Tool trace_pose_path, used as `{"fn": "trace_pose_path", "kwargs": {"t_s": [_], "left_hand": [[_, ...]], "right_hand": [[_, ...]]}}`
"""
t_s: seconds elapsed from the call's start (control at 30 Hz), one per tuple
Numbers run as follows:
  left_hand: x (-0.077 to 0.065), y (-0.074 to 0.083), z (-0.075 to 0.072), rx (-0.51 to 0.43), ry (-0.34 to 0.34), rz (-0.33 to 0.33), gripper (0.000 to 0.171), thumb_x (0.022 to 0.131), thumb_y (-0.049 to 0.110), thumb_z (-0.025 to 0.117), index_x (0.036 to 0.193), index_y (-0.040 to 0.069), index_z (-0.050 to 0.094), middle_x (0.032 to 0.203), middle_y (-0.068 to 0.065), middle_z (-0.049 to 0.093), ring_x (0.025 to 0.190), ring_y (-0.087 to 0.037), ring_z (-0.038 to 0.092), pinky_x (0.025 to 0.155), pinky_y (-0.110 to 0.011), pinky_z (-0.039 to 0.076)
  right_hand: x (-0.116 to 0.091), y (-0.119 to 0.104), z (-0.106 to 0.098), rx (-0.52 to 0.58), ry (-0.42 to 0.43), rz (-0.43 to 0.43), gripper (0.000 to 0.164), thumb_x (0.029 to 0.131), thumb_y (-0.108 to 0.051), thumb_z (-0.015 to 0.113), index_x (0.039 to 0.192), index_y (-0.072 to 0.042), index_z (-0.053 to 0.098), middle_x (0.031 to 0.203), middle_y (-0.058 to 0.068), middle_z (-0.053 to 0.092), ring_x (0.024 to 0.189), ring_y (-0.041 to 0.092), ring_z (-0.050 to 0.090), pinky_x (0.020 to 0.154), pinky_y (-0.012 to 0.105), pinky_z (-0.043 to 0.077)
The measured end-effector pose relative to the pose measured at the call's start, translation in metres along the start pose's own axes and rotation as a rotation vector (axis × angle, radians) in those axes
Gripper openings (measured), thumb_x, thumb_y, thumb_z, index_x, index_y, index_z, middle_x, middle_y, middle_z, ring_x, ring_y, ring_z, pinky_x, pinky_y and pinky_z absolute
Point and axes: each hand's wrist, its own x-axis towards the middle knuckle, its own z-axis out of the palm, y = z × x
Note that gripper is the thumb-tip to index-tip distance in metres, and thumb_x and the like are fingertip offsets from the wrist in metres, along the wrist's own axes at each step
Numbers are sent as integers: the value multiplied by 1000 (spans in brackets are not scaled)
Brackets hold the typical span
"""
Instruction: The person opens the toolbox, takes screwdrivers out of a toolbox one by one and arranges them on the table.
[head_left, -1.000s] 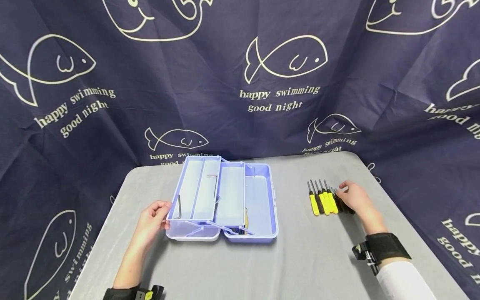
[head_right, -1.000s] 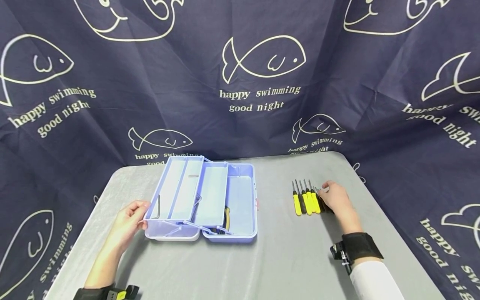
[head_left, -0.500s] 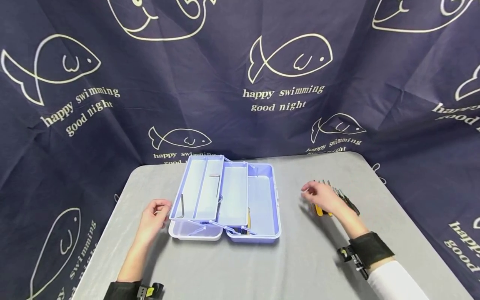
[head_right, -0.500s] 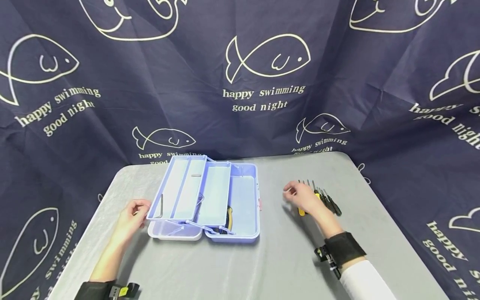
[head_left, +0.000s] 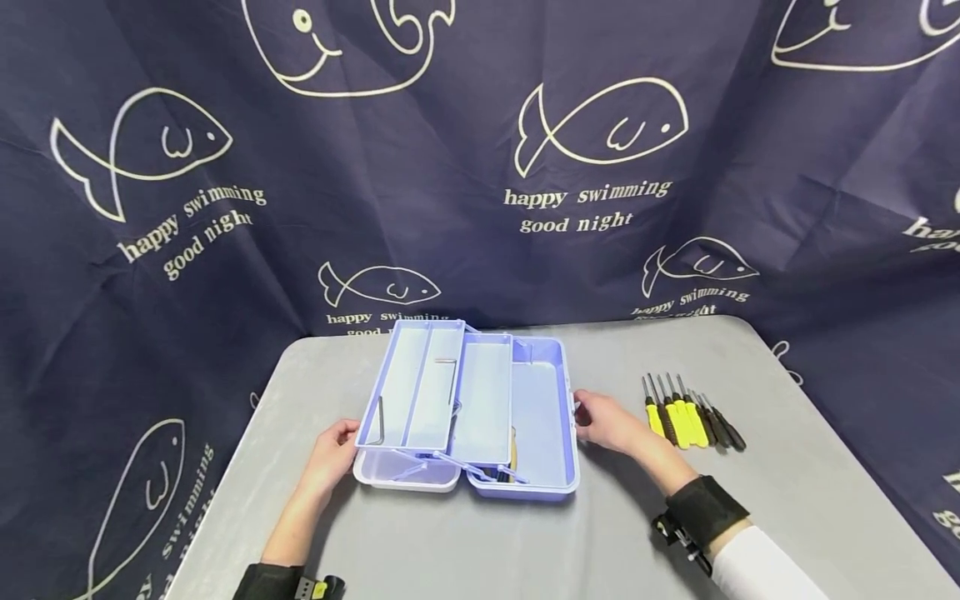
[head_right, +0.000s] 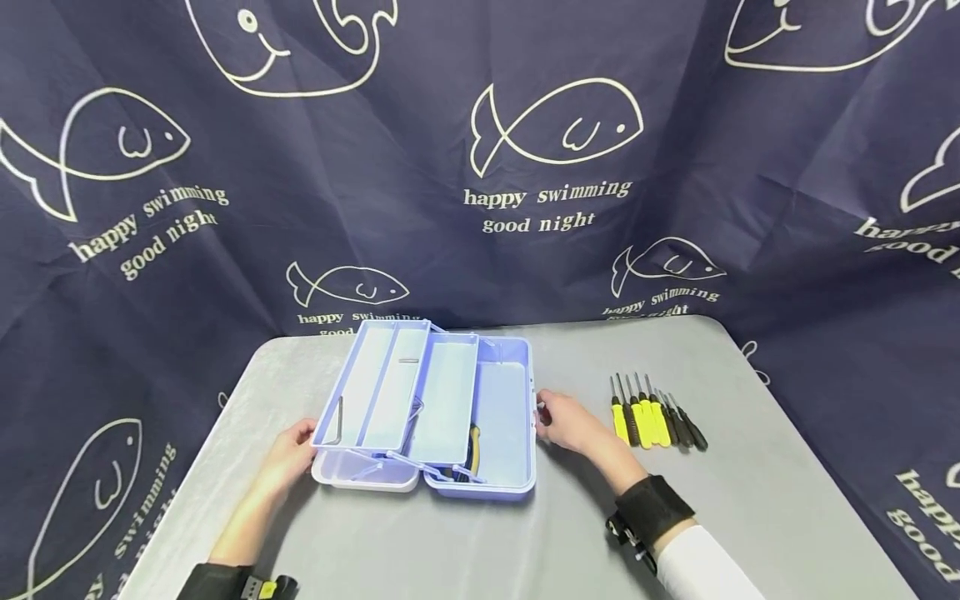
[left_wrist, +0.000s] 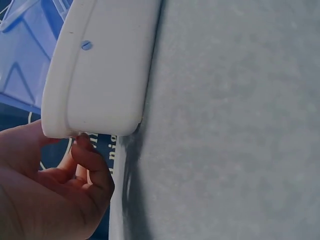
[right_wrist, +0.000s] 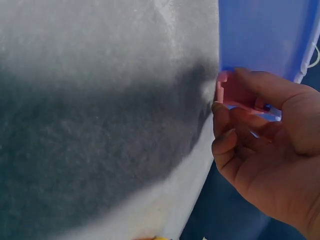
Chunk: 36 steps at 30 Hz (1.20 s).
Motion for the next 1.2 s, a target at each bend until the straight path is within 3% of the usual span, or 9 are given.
{"fn": "trace_pose_path", "kwargs": {"t_s": [0.23, 0.47, 0.6, 0.7, 0.87, 1.0, 1.2], "left_hand": [[3, -4, 3, 20, -28, -5, 12, 98, 2, 58, 103, -8, 62, 76, 1, 62, 66, -12, 58, 59, -22, 49], [4, -1, 0, 31, -89, 22, 9, 92, 5, 65, 95, -3, 62, 79, 0, 59, 73, -13, 54, 66, -23, 46], [3, 4, -3, 42, -87, 53, 9, 93, 7, 64, 92, -2, 62, 81, 1, 58, 77, -10, 53, 70, -23, 45], [3, 12, -4, 6, -92, 71, 6, 95, 5, 59, 92, -1, 61, 83, 2, 57, 79, -10, 53, 71, -22, 45], [2, 28, -8, -133, -197, 42, 3, 99, 5, 53, 96, 3, 54, 90, -1, 56, 77, -12, 58, 66, -26, 52], [-2, 36, -11, -171, -247, -3, 10, 105, 12, 53, 99, 4, 51, 93, -2, 57, 78, -13, 61, 67, -28, 55], [-5, 43, -7, -195, -203, -48, 39, 112, 39, 43, 122, 1, 43, 103, -8, 63, 90, -17, 64, 76, -35, 57]], "right_hand": [[-1, 3, 5, 8, -17, 39, 36, 82, -3, 79, 112, 0, 59, 88, 5, 60, 84, 22, 59, 77, 42, 54], [-5, 10, 6, -39, 35, -85, 30, 81, -7, 80, 103, -5, 59, 85, 4, 58, 79, 18, 54, 71, 37, 50], [-12, 13, 6, -49, 66, -96, 28, 83, -8, 76, 109, -3, 64, 92, 8, 62, 85, 21, 58, 76, 39, 55], [-15, 13, 2, -44, 62, -56, 36, 83, -10, 78, 116, -1, 66, 100, 12, 64, 92, 26, 62, 82, 46, 57], [-17, 14, -5, -50, 61, -20, 45, 80, -13, 84, 120, 0, 66, 102, 15, 64, 91, 27, 63, 81, 48, 57], [-21, 14, -7, -44, 54, 0, 44, 81, -13, 84, 119, -2, 66, 98, 11, 62, 86, 21, 59, 77, 43, 55], [-25, 14, -6, -28, 59, 21, 43, 82, -13, 83, 120, -3, 65, 99, 9, 62, 86, 20, 59, 77, 42, 54]]}}
